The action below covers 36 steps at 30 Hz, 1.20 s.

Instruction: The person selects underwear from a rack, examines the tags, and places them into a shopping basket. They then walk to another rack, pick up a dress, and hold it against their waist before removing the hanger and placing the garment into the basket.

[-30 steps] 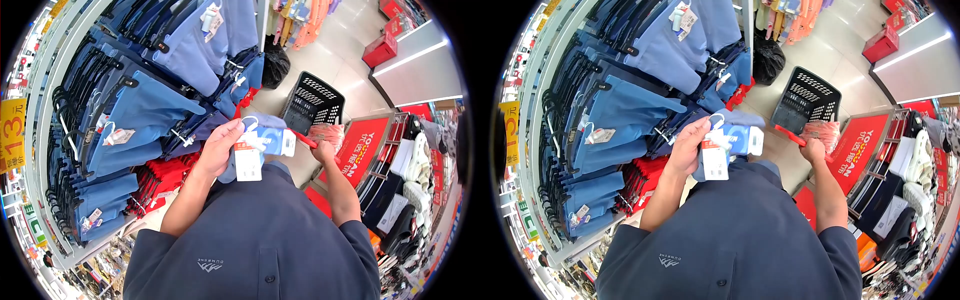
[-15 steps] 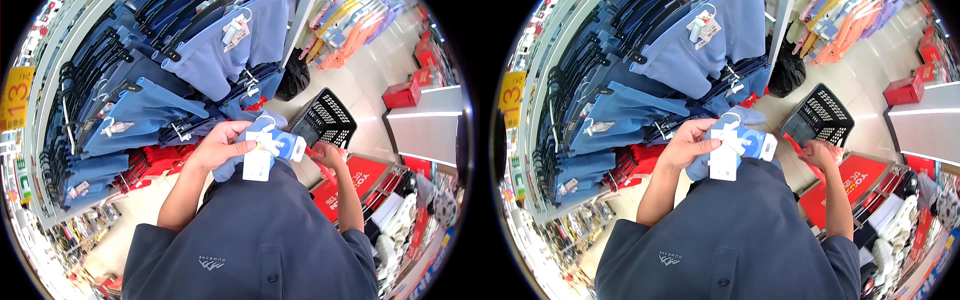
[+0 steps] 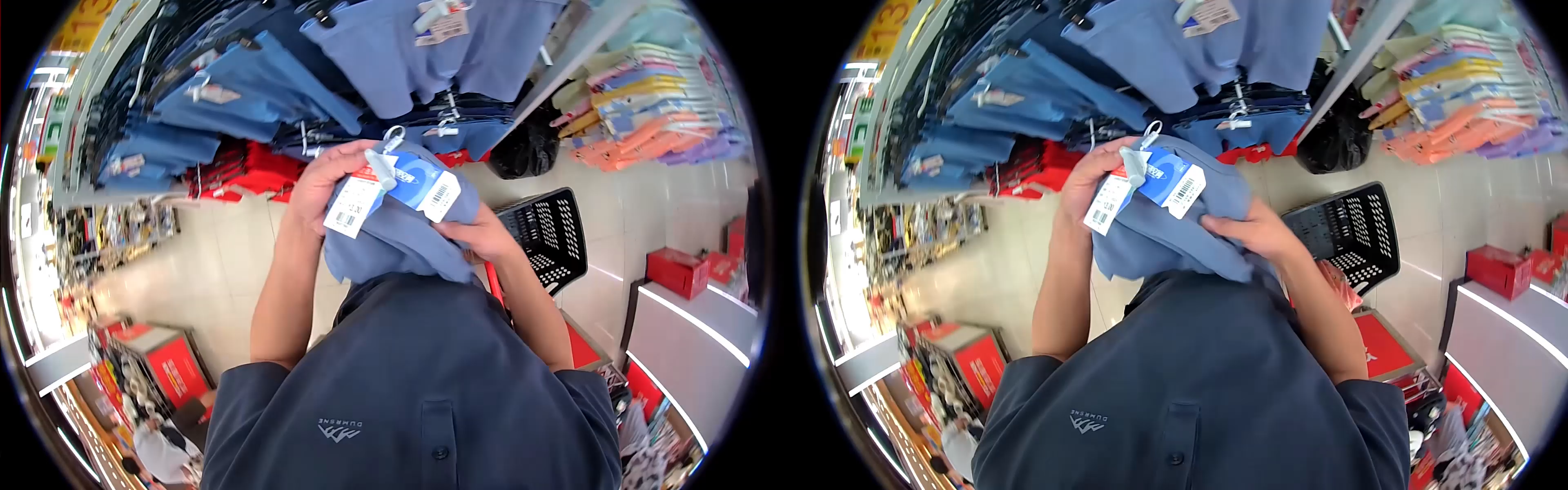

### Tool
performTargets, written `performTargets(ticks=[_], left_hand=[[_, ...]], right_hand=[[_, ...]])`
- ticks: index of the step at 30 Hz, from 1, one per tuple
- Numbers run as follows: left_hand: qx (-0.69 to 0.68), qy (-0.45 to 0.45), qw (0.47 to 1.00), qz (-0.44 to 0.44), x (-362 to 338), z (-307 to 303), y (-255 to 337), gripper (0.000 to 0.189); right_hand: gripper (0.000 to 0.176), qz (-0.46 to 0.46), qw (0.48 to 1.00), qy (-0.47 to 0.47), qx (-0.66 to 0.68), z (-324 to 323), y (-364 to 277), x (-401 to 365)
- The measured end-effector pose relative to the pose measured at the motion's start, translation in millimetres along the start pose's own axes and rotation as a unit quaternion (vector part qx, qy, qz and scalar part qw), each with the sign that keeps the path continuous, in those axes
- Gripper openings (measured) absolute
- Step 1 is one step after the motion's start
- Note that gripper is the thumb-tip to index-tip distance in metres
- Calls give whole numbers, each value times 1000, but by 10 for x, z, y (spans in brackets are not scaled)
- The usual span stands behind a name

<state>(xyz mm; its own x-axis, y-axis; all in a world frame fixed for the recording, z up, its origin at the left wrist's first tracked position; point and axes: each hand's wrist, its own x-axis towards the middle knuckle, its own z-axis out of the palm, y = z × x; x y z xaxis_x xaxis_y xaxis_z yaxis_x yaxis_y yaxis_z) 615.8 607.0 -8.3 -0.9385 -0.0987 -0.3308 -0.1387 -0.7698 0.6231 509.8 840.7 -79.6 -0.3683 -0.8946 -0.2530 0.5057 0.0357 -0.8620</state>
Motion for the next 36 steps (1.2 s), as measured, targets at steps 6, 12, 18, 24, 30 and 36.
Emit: performTargets(ticks=[6,12,18,24,30,36], left_hand=[[74,112,991,27,-307,-137,-20,25],[75,-22,995,58,-428,-207,60,40],[290,-61,954,40,-557,-36,259,36],[385,-39,920,58,-644,-22,335,25],[438,34,880,180,-801,-89,284,21],[213,29,956,200,-838,-158,105,33]], right_hand=[[34,121,986,-43,110,-135,-173,-183],[33,107,991,18,84,15,-181,-24],[28,-157,931,155,-290,52,-331,127],[34,-320,813,123,-471,998,-894,141],[24,-267,820,161,-479,1362,-591,230],[38,-270,819,90,-498,1495,-455,253]])
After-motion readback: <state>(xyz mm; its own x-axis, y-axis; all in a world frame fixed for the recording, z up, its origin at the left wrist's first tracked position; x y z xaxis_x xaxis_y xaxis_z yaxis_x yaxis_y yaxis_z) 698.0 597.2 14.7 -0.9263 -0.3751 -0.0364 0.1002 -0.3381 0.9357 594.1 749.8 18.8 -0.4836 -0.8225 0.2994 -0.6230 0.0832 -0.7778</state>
